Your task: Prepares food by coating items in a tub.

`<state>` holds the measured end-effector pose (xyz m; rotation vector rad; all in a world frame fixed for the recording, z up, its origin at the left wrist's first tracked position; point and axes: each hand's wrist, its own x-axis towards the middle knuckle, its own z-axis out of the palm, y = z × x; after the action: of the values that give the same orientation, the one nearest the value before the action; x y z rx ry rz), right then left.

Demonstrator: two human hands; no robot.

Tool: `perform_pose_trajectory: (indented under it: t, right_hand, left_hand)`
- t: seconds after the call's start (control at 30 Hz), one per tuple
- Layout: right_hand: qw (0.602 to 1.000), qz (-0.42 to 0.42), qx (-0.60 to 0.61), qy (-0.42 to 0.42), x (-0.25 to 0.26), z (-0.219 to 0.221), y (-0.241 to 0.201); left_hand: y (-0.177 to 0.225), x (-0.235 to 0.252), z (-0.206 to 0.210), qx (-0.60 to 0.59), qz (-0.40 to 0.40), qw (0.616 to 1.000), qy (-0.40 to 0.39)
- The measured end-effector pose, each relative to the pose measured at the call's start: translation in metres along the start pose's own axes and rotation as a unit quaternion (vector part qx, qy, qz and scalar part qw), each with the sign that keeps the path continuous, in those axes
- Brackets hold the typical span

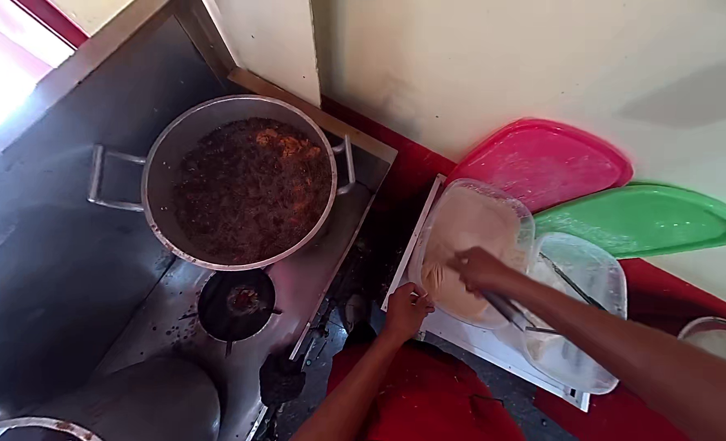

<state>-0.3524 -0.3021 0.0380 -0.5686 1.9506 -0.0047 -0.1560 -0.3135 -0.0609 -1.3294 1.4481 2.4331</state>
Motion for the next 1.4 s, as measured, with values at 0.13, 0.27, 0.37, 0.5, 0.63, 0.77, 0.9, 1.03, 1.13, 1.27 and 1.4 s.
perform_pose_trajectory:
  t: [0.13, 0.27, 0.37, 0.5, 0.63, 0.77, 0.9, 1.03, 1.13, 1.27, 1.4]
  right_hand:
    - [1.0, -0.002, -0.005, 0.03, -0.002, 0.034, 0.008]
    - [0.998, 0.006, -0.05, -0.023, -0.018, 0.022, 0.017]
    - [0.998, 0.001, -0.004, 0.06, 0.013, 0.006, -0.001]
    - [0.994, 0.019, -0.083, -0.065, -0.029, 0.03, 0.009]
    - [0.999, 0.007, 0.016, 0.049, 0.012, 0.0, -0.003]
    - [0.997, 0.019, -0.065, -0.027, -0.022, 0.026, 0.009]
    - [0.998, 0.017, -0.054, 0.009, 0.006, -0.006, -0.001]
    - [0.997, 0.028, -0.042, 0.063, 0.005, 0.011, -0.008]
    - [0.995, 0.012, -0.047, -0.082, -0.023, -0.008, 0.032]
    - [0.969, -0.03, -0.242, -0.051, -0.055, -0.007, 0.054]
    - [0.973, -0.019, -0.231, 0.011, -0.046, 0.025, 0.041]
  left_hand:
    - [0.0, -0.001, 0.001, 0.002, 0.005, 1.0, -0.002]
    - [-0.002, -0.002, 0.003, -0.001, 0.006, 1.0, 0.006]
    - [-0.002, -0.003, 0.004, 0.01, 0.004, 1.0, -0.003]
    - [0.0, 0.0, 0.002, 0.001, -0.004, 1.0, -0.001]
    - [-0.007, 0.001, 0.005, 0.0, -0.001, 1.0, -0.001]
    - [-0.001, 0.002, 0.003, -0.003, -0.001, 1.0, -0.008]
    - [0.001, -0.001, 0.001, -0.005, -0.007, 1.0, -0.011]
    - [0.003, -0.001, -0.002, 0.002, -0.006, 1.0, -0.013]
    - [0.001, -0.001, 0.0, 0.004, -0.011, 1.0, -0.011]
    - [0.005, 0.001, -0.004, 0.021, -0.017, 0.999, -0.02]
    - [0.005, 0.003, -0.005, 0.026, -0.016, 0.999, -0.02]
